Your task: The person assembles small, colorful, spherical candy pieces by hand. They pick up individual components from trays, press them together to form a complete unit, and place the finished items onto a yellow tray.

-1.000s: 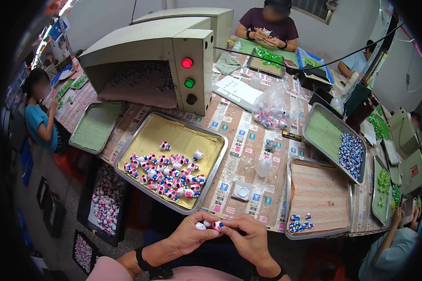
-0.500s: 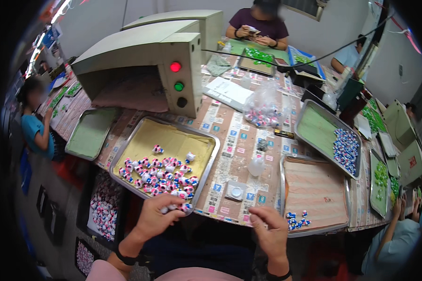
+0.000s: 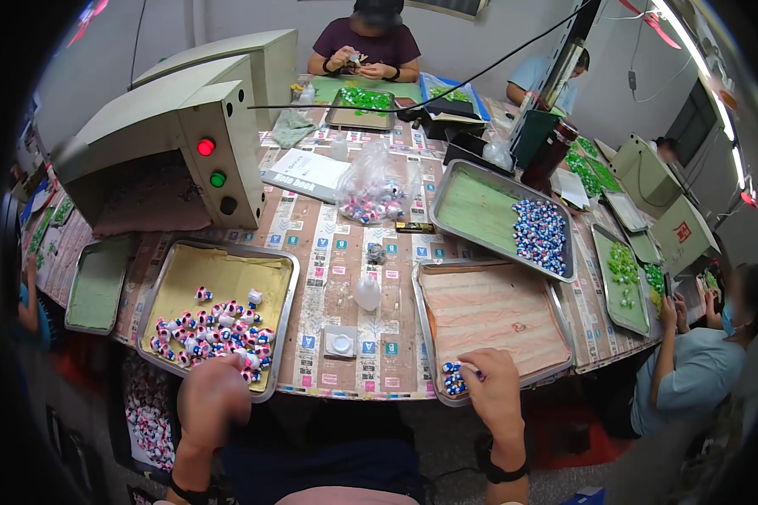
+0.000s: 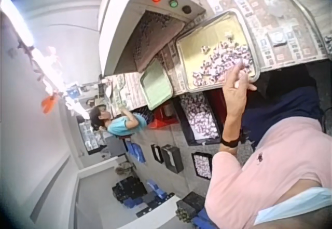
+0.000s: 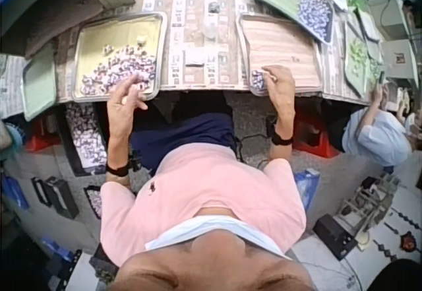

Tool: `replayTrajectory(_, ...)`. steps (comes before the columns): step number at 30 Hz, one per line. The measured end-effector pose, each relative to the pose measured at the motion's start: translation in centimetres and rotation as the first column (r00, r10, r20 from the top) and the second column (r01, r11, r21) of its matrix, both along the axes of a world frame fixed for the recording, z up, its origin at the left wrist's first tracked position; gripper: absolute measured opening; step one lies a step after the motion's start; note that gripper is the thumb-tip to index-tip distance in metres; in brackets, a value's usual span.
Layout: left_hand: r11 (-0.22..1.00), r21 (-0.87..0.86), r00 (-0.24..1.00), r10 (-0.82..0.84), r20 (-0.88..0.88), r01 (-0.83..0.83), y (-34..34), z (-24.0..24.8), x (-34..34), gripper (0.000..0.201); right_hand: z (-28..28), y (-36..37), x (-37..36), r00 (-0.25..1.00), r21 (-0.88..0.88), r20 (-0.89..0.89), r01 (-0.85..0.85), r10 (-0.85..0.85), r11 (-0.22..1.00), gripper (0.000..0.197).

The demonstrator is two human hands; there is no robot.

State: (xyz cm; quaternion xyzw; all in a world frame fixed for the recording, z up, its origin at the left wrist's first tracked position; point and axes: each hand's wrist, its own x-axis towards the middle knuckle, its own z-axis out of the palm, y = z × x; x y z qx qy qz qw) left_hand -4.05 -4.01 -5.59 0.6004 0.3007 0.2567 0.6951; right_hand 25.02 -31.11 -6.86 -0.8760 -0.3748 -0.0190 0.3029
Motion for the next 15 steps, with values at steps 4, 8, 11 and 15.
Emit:
replayTrajectory(4,0.861,-0.473,0.981,-0.138,0.133,0.185,-1.4,-0.5,0.7,0.036,-0.2,1.5,-0.5,0.994,-0.067,-0.053,-0.102,0.099,0.992,0.02)
replayTrajectory(8,0.715,-0.632,0.954,-0.212,0.212,0.299,-2.6,-2.5,1.1,0.029,-0.5,2.4,0.6,0.989,-0.158,-0.017,-0.148,0.147,0.976,0.019)
replayTrajectory(11,0.647,-0.686,0.943,-0.217,0.253,0.333,-3.4,-3.1,1.4,0.029,-0.3,2.7,-0.1,0.962,0.117,-0.272,0.01,0.022,0.993,0.015)
replayTrajectory(15,0.571,-0.743,0.936,-0.174,0.307,0.35,-4.0,-2.4,2.0,0.033,-0.2,2.7,-1.0,0.806,0.341,-0.572,0.063,0.154,0.938,0.017)
